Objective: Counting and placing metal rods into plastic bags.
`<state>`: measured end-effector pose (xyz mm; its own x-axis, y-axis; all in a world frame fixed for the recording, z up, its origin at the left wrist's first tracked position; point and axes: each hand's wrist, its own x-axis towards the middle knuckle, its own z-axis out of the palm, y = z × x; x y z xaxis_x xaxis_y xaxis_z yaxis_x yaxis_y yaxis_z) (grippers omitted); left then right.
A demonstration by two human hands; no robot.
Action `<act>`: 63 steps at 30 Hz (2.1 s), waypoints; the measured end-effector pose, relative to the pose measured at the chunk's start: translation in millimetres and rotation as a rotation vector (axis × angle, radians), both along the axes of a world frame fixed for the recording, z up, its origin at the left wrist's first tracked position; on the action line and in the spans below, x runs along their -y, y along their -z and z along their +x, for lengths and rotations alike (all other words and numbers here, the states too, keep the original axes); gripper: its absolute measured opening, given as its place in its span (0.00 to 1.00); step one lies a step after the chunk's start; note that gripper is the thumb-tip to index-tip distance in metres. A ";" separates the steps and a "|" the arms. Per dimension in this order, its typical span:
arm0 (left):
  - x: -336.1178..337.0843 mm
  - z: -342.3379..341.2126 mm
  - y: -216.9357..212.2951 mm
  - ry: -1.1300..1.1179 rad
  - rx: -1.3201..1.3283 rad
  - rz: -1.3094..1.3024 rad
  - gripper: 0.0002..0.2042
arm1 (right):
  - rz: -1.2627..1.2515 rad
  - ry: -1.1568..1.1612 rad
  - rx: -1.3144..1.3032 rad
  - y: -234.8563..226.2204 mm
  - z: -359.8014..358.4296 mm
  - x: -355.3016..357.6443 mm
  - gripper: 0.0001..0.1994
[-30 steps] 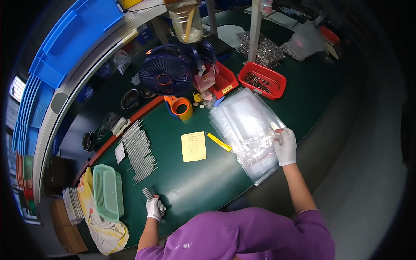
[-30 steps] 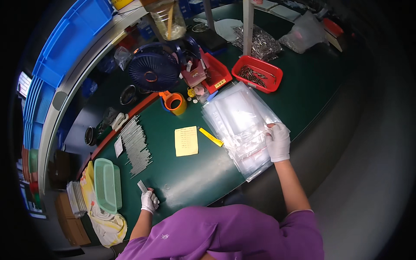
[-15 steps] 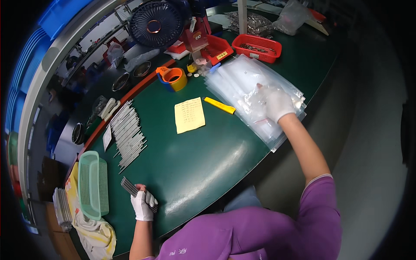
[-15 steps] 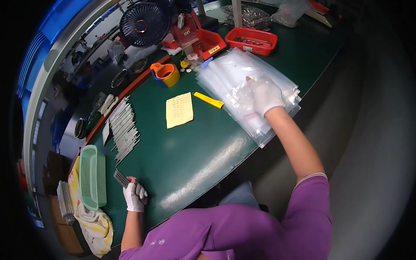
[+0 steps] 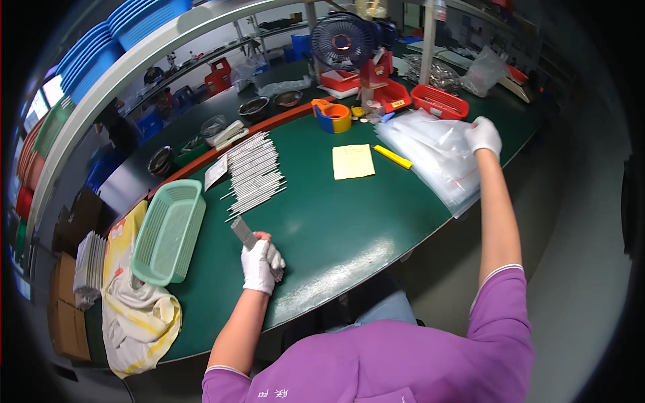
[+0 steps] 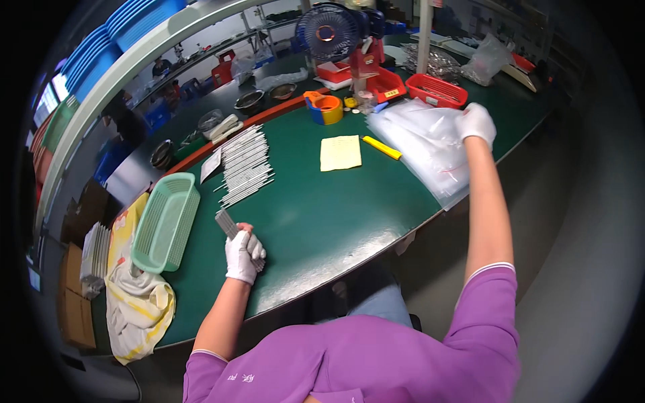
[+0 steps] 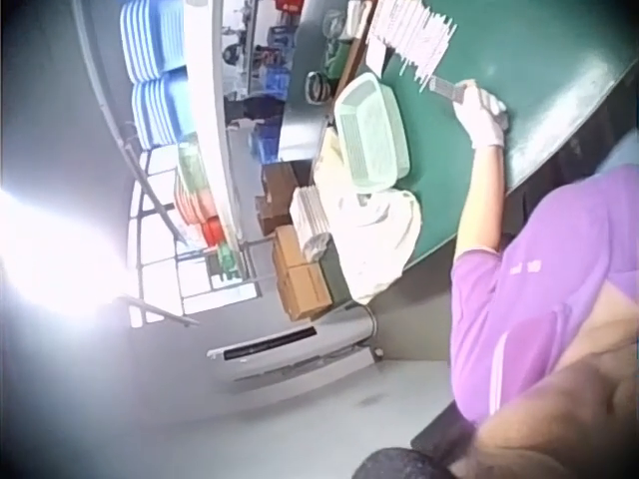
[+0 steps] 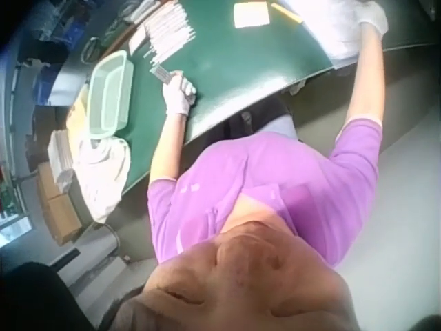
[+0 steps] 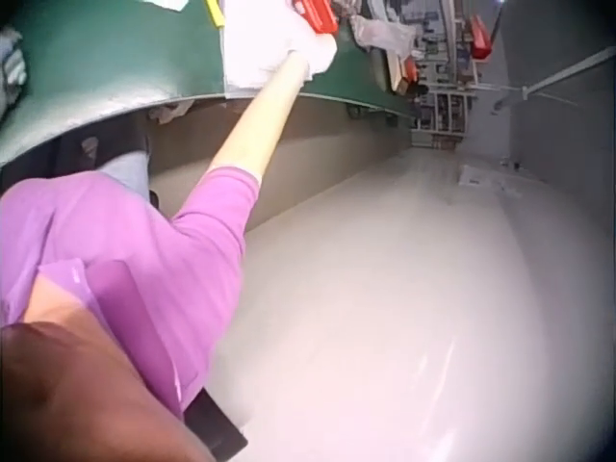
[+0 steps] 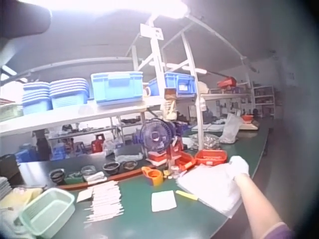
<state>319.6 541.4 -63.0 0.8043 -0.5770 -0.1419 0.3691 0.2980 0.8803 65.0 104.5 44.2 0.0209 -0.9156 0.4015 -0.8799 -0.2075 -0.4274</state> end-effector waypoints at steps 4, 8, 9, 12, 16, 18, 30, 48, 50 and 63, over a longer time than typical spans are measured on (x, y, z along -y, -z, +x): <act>2.9 0.6 -3.6 0.046 -0.030 0.002 0.04 | -0.428 0.018 0.128 -73.0 -8.6 -26.4 0.09; -0.7 3.0 -8.2 0.075 -0.106 -0.006 0.05 | -0.817 -0.467 0.723 -87.2 47.2 -99.7 0.08; -2.8 4.8 -7.8 0.072 -0.116 0.001 0.05 | -0.782 -0.747 0.897 -74.2 76.7 -127.5 0.06; -4.4 8.7 -5.4 0.130 -0.173 -0.056 0.04 | -0.769 -1.295 0.713 -15.7 143.2 -210.9 0.11; -4.2 8.2 -5.9 0.103 -0.221 -0.136 0.05 | -0.373 -1.518 0.070 77.0 184.1 -252.7 0.10; -4.1 10.7 -6.9 0.058 -0.266 -0.112 0.05 | -0.209 -1.506 0.085 90.6 184.2 -263.3 0.10; -5.4 7.3 -15.4 0.020 -0.197 0.032 0.10 | -0.416 -1.657 0.135 80.1 190.2 -296.1 0.22; -7.3 -1.5 -14.2 0.041 -0.045 0.139 0.06 | -0.049 -1.622 0.257 83.5 178.5 -299.9 0.19; -8.9 0.4 -13.8 0.046 -0.040 0.127 0.07 | -0.030 -1.620 0.280 86.6 178.0 -298.8 0.17; -10.5 -2.9 -11.1 0.086 0.043 0.279 0.10 | 0.471 -1.588 0.378 83.2 174.8 -300.7 0.17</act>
